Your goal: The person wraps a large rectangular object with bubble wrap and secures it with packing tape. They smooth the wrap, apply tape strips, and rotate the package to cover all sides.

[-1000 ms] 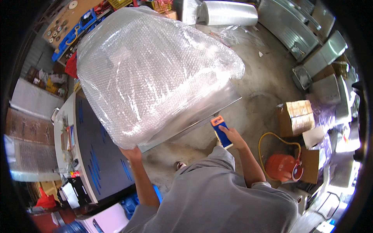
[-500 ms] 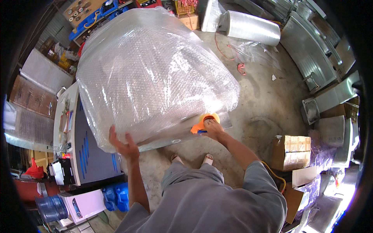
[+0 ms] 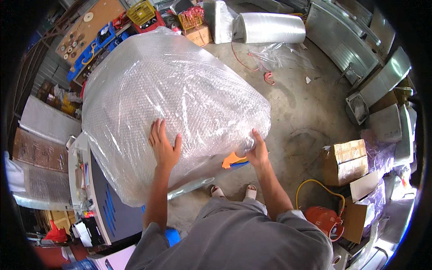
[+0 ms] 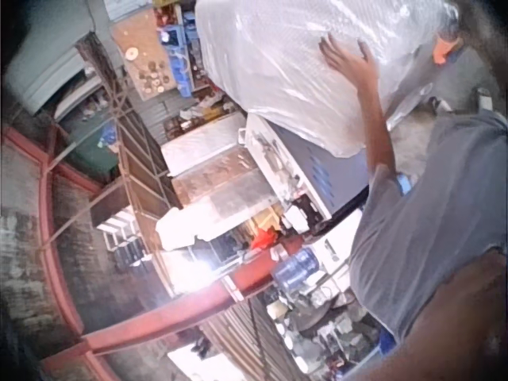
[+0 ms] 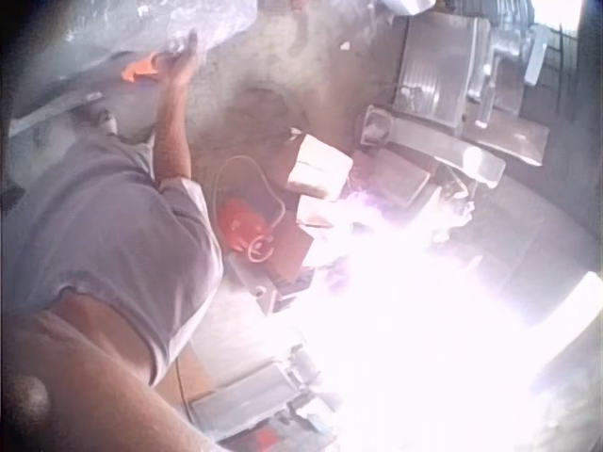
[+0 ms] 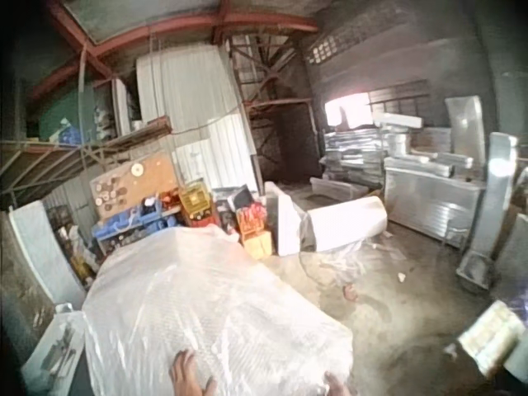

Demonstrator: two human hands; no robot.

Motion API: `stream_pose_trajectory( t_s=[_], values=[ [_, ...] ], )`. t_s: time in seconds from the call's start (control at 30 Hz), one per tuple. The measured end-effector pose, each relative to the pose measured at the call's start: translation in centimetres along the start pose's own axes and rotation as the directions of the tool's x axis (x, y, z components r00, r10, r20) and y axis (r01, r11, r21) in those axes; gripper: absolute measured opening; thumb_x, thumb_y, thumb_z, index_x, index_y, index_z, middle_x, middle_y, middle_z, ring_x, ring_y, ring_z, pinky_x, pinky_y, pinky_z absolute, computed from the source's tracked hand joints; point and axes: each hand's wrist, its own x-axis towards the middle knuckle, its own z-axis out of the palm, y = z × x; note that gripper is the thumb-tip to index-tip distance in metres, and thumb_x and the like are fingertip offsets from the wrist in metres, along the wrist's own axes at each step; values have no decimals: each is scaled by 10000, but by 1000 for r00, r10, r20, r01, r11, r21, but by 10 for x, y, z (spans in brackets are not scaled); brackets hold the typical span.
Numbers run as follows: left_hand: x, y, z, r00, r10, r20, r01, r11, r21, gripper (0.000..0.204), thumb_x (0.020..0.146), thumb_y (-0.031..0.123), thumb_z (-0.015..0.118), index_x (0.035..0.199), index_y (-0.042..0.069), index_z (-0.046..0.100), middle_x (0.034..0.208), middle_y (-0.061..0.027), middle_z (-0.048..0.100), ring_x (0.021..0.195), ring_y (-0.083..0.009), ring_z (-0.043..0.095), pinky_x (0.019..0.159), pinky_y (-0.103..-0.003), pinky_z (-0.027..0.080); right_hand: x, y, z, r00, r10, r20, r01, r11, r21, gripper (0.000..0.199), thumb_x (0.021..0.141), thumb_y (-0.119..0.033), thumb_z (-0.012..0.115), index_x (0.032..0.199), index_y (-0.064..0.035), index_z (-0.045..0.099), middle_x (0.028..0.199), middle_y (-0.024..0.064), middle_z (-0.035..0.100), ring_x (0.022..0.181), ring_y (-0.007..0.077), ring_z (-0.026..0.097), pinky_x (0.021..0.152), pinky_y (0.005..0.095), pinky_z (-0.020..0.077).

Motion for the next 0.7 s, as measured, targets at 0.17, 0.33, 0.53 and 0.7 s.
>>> stream_pose_trajectory(
  t_s=[0.17, 0.33, 0.53, 0.7],
  values=[
    [-3, -1, 2, 1000, -4, 26, 4, 1000, 24, 668, 966, 394, 583, 1502, 64, 359, 1531, -216, 360, 1442, -417, 308, 1143, -589, 236, -59, 52, 66, 994, 101, -44, -99, 994, 38, 623, 988, -375, 643, 1425, 27, 453, 1399, 126, 539, 1255, 240, 540, 1068, 433, 436],
    [-3, 2, -2, 996, 54, 68, -59, 995, 76, 653, 959, 379, 603, 1492, 69, 389, 1533, -217, 356, 1444, -426, 305, 1149, -590, 239, -56, 63, 61, 977, -146, -155, 89, 942, -324, 493, 1024, -294, 599, 1410, -15, 474, 1334, 100, 577, 1168, 216, 578, 999, 396, 475],
    [-10, -7, -2, 992, 56, 116, -66, 994, 86, 690, 960, 422, 593, 1507, 64, 372, 1560, -250, 301, 1468, -455, 249, 1174, -604, 203, -64, 49, 63, 990, -132, -52, 132, 991, -4, 363, 1046, -215, 545, 1372, -66, 484, 1254, 83, 607, 1123, 232, 611, 946, 426, 518],
    [-13, 4, -12, 962, 116, 245, -158, 975, 157, 881, 935, 493, 621, 1558, -6, 246, 1611, -288, 190, 1508, -461, 150, 1204, -601, 123, -81, 66, 69, 994, -110, -12, 111, 989, 102, 413, 1032, -256, 581, 1388, -80, 469, 1312, 73, 574, 1213, 237, 561, 1037, 438, 461]
  ],
)
